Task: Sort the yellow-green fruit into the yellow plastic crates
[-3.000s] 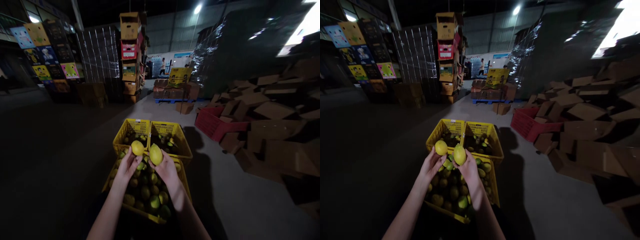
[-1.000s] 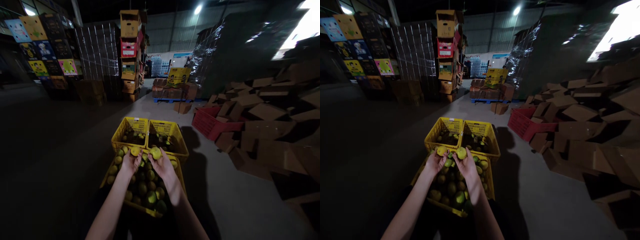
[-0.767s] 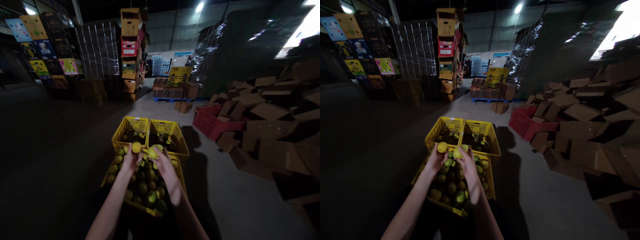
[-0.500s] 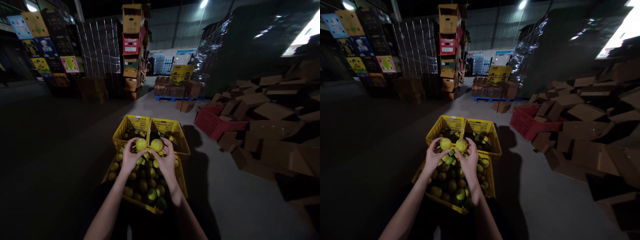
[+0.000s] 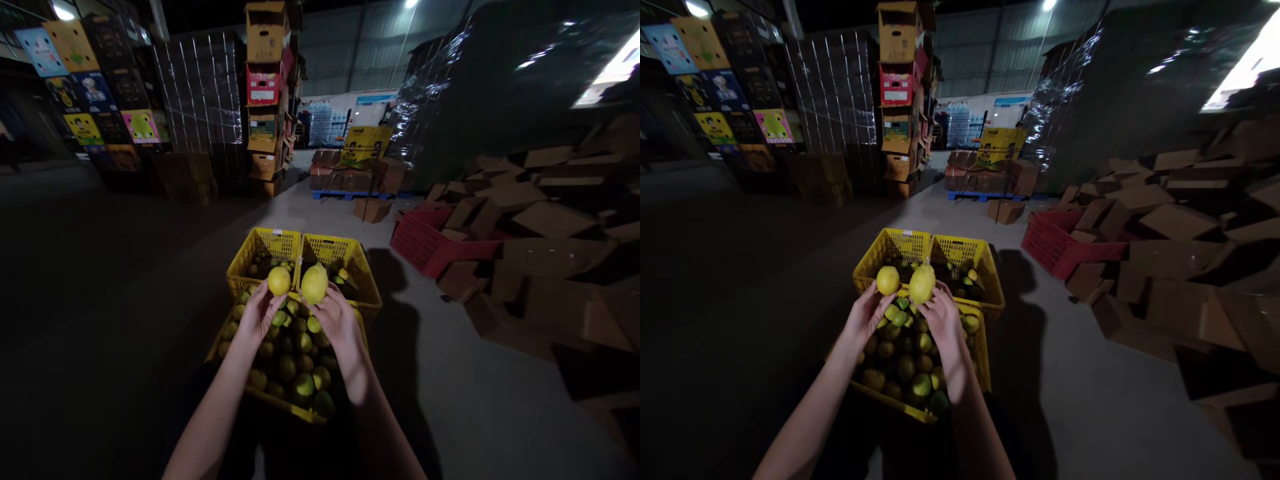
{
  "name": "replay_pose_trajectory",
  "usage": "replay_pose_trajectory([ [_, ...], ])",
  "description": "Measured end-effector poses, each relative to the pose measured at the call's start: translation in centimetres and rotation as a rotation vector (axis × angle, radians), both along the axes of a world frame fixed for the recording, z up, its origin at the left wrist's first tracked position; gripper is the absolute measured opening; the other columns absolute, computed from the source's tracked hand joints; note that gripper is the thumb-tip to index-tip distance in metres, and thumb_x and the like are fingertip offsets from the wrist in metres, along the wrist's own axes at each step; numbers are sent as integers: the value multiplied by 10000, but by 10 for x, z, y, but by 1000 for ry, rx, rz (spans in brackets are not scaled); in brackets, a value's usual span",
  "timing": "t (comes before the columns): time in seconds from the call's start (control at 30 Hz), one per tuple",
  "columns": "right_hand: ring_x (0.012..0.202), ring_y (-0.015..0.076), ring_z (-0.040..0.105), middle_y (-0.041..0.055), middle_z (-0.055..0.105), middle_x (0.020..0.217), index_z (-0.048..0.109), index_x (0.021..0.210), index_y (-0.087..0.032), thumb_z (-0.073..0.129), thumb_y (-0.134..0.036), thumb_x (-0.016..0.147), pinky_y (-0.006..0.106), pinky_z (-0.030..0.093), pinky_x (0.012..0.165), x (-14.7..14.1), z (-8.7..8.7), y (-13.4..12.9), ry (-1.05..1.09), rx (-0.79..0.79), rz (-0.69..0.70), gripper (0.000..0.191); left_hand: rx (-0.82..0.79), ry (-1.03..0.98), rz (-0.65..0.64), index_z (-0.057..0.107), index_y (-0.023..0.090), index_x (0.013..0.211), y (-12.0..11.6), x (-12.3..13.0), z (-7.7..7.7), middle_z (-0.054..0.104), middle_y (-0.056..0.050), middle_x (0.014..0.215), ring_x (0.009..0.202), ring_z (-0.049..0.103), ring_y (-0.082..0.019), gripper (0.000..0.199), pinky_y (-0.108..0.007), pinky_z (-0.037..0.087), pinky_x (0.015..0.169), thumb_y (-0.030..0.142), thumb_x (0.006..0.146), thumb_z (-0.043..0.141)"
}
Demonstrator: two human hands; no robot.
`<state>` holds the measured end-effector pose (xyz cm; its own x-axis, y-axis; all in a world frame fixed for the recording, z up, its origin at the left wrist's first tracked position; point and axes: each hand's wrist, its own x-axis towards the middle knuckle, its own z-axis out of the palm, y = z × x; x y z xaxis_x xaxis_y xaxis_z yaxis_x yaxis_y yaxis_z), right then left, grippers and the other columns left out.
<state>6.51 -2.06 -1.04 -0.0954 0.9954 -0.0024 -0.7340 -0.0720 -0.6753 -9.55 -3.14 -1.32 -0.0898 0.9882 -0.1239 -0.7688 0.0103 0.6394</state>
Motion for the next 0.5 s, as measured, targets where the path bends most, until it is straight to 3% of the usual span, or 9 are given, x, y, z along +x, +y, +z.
replay_pose_trajectory([
  [0.17,886,258,696,66,754,883,636,833,-209,668,-314,657,396,571,813,3,0,4,35,-72,92,208,-82,-82,-54,643,119,1069,-3,4,8,720,-96,980,932,697,-181,247,-222,584,812,268,884,575],
  [0.3,828,235,708,68,755,875,659,912,-199,610,-367,724,357,577,760,10,2,3,-29,-100,121,257,-84,3,-65,648,110,1018,-3,1,6,710,-96,985,879,694,-140,212,-175,561,797,260,892,565],
  [0.4,746,203,700,75,750,886,661,947,-184,594,-437,766,301,571,655,18,4,1,-66,-148,90,318,-85,321,-154,649,161,1022,-7,-5,-8,708,-56,912,723,672,-116,255,-201,555,737,346,849,622],
  [0.5,668,169,670,30,737,810,647,914,-213,665,-414,737,244,534,537,30,2,-1,-96,-217,2,269,4,851,-498,679,196,978,-20,-6,-35,689,-17,797,669,641,-144,337,-259,533,691,430,740,720],
])
